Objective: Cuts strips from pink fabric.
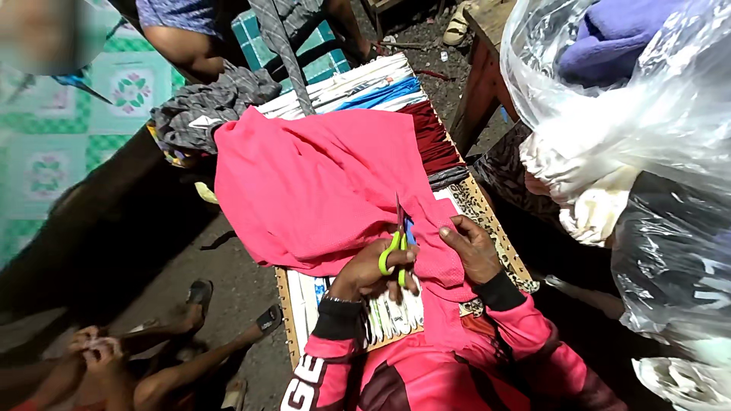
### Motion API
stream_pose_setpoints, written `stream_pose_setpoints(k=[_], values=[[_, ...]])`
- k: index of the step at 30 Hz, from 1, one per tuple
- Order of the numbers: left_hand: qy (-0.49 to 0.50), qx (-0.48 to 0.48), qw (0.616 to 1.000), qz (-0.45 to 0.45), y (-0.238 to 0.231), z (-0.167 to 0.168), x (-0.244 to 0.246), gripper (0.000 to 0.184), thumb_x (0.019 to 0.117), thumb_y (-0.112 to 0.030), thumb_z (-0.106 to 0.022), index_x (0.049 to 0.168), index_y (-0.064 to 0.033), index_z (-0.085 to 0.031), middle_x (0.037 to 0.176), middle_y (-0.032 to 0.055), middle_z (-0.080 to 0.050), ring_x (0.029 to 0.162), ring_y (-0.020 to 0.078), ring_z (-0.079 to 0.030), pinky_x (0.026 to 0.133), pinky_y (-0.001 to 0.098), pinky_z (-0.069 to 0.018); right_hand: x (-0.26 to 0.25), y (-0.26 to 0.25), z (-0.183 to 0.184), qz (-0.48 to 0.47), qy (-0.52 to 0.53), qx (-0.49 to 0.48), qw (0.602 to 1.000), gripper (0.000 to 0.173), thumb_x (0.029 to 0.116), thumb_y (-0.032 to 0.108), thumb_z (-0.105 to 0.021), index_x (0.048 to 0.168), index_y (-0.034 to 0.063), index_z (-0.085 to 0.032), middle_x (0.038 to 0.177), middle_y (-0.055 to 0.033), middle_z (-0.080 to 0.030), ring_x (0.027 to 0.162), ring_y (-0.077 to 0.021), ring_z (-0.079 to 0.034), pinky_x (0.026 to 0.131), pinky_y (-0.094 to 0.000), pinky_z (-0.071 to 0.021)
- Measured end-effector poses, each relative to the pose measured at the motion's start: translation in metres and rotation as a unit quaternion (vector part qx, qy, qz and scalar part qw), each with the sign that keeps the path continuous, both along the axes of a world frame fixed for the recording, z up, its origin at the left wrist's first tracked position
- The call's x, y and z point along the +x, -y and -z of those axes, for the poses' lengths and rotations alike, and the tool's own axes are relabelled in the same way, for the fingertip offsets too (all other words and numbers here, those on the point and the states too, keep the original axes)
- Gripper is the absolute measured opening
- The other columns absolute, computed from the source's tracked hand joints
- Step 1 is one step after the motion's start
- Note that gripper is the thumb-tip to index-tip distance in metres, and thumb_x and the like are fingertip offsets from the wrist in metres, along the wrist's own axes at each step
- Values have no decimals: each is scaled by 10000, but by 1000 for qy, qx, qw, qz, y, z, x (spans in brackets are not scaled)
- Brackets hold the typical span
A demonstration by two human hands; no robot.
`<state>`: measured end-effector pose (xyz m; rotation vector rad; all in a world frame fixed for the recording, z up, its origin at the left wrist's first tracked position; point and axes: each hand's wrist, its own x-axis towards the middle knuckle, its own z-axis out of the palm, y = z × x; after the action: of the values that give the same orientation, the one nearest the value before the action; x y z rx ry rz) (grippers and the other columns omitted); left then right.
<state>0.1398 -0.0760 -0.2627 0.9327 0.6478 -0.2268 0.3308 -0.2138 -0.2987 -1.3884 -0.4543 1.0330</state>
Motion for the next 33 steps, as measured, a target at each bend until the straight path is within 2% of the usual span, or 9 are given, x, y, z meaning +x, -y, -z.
stream_pose_setpoints(k=[2,6,8,10,14,20,27,30,33], values=[[-9,28,997,75,2,-17,-18,435,1026,-343,-606,1303,-7,-617,984,151,-762,641,191,-726,477,312,-587,7,-2,1,14,-13,20,1000,152,894,137,-688,1032,80,-713,888,-54,-710,788,-144,-678,716,-332,-590],[-43,222,965,133,-2,-64,-43,342,945,-355,-714,1162,-92,-706,814,35,-741,548,113,-656,462,282,-558,18,-12,-5,38,-146,15,988,326,823,24,-606,1143,84,-620,931,-83,-698,793,-152,-680,686,-359,-589],[-116,421,898,60,-6,-73,-44,336,914,-385,-714,1141,-137,-719,788,-12,-706,615,110,-650,571,349,-583,21,-19,-9,14,-200,0,980,444,833,22,-564,1268,112,-586,1022,-69,-702,864,-144,-690,735,-362,-600],[-191,585,788,-15,-16,-63,-41,341,888,-342,-747,1175,-164,-699,831,30,-708,700,191,-676,639,488,-580,21,-30,-11,27,-254,-2,967,236,919,125,-562,1141,122,-643,951,-35,-720,850,-127,-700,742,-354,-605],[-237,695,678,6,-42,-17,-38,591,780,-197,-856,1306,-103,-602,1113,167,-685,1049,397,-652,884,656,-511,29,-60,-1,-21,-290,-36,956,357,1065,440,-495,1213,152,-647,1019,-7,-740,927,-104,-714,797,-335,-623],[-246,706,661,-72,-77,-39,-48,308,987,-166,-637,1284,-87,-625,912,217,-705,793,452,-690,660,700,-527,56,-135,-26,-50,-95,-83,991,436,1048,369,-563,1388,98,-565,1169,-87,-692,1041,-179,-675,895,-405,-578],[-134,722,646,-209,-82,-152,-87,439,869,-187,-731,1278,-113,-590,1037,110,-686,810,222,-681,699,470,-587,44,-112,-133,-104,64,138,983,408,1077,233,-500,1465,106,-499,1175,-57,-703,1011,-146,-707,879,-375,-621],[-159,685,695,-151,-45,-123,-120,415,854,-112,-744,1246,-122,-609,929,97,-688,729,246,-675,628,504,-587,6,-48,-91,-107,156,-4,982,440,1020,288,-618,1428,136,-560,1190,-72,-712,982,-163,-713,844,-419,-621],[-257,642,721,-32,-23,-65,-151,356,900,-105,-716,1251,-97,-655,928,199,-704,829,405,-688,727,678,-533,-27,0,-22,-140,59,-156,976,489,984,217,-659,1411,10,-542,1271,-163,-674,1099,-213,-685,963,-425,-573]])
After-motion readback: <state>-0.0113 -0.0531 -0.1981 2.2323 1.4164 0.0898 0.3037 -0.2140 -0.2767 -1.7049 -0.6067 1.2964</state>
